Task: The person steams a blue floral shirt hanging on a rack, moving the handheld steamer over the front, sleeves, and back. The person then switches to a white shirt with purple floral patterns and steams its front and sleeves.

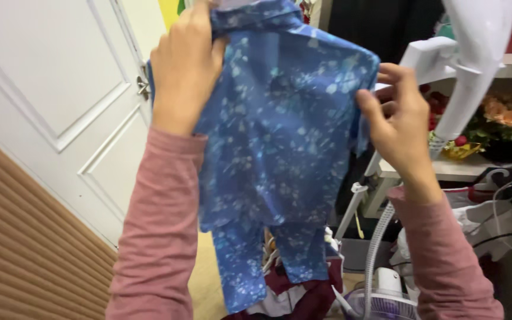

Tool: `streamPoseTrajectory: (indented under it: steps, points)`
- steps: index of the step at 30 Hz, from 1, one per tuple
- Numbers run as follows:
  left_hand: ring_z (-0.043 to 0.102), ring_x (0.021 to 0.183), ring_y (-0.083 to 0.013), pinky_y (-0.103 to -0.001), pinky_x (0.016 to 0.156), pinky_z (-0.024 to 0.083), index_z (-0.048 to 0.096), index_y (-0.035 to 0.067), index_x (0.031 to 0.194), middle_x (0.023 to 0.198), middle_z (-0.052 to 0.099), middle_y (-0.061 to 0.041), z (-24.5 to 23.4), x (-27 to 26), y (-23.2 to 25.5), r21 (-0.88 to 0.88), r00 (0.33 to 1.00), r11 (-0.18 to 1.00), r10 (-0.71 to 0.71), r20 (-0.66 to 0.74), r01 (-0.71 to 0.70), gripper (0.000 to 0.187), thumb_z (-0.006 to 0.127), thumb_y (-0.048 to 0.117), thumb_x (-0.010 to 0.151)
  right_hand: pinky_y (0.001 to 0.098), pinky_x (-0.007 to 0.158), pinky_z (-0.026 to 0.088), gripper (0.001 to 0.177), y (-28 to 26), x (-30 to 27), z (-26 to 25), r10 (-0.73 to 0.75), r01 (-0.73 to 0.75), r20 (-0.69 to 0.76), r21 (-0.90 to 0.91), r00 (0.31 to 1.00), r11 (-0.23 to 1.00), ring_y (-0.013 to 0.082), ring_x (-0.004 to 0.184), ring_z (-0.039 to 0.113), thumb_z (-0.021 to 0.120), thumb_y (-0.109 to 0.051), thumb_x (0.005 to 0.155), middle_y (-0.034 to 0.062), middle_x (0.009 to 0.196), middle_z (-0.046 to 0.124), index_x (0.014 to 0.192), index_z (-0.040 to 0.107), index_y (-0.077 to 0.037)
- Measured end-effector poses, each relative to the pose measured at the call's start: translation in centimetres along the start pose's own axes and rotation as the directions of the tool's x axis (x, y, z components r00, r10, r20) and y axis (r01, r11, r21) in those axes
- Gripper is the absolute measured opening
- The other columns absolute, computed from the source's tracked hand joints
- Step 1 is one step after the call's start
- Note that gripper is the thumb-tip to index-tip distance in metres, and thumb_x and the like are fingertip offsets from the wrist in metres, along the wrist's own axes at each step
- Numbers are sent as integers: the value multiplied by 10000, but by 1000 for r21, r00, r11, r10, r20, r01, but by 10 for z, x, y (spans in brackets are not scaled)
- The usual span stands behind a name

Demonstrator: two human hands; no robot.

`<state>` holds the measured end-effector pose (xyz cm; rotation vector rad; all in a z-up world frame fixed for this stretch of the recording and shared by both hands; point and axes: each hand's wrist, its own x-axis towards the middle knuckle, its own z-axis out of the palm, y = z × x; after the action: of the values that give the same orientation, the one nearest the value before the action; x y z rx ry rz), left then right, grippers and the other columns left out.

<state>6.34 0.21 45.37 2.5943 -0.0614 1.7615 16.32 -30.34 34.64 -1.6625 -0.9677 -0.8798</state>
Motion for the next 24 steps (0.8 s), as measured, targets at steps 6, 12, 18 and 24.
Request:
streamPoseTrajectory:
  steps: [6,12,18,24]
  points:
    - [682,709,-406,-528,583,529,712,57,948,810,699,-183,13,13,-62,106,981,991,96,-172,-78,150,734,205,944,201,794,516,164,-41,27,50,-14,26,-55,239,998,971,52,953,617,649,-108,1212,41,1115,647,1255,560,22]
    - [681,633,-337,-457,522,516,730,70,858,714,681,-128,-22,-1,-158,417,959,905,187,-212,-85,110,731,170,904,204,703,454,160,-65,30,80,88,-135,163,300,983,944,50,795,576,616,-148,1139,11,941,650,1204,607,-2]
    - [696,738,-343,-461,606,541,775,146,1068,873,723,-120,-87,-33,-245,514,994,852,72,85,-106,279,801,191,794,242,644,507,194,-62,18,94,176,-254,426,133,887,958,88,749,628,640,-159,1037,28,896,694,1163,661,-13]
    - [692,840,-402,-508,676,552,769,143,1101,991,698,-181,-24,-58,-304,556,991,830,-101,85,37,263,749,108,841,340,598,521,237,-23,-5,106,400,-290,455,-293,796,911,187,613,673,678,-228,968,120,750,717,1069,704,-16]
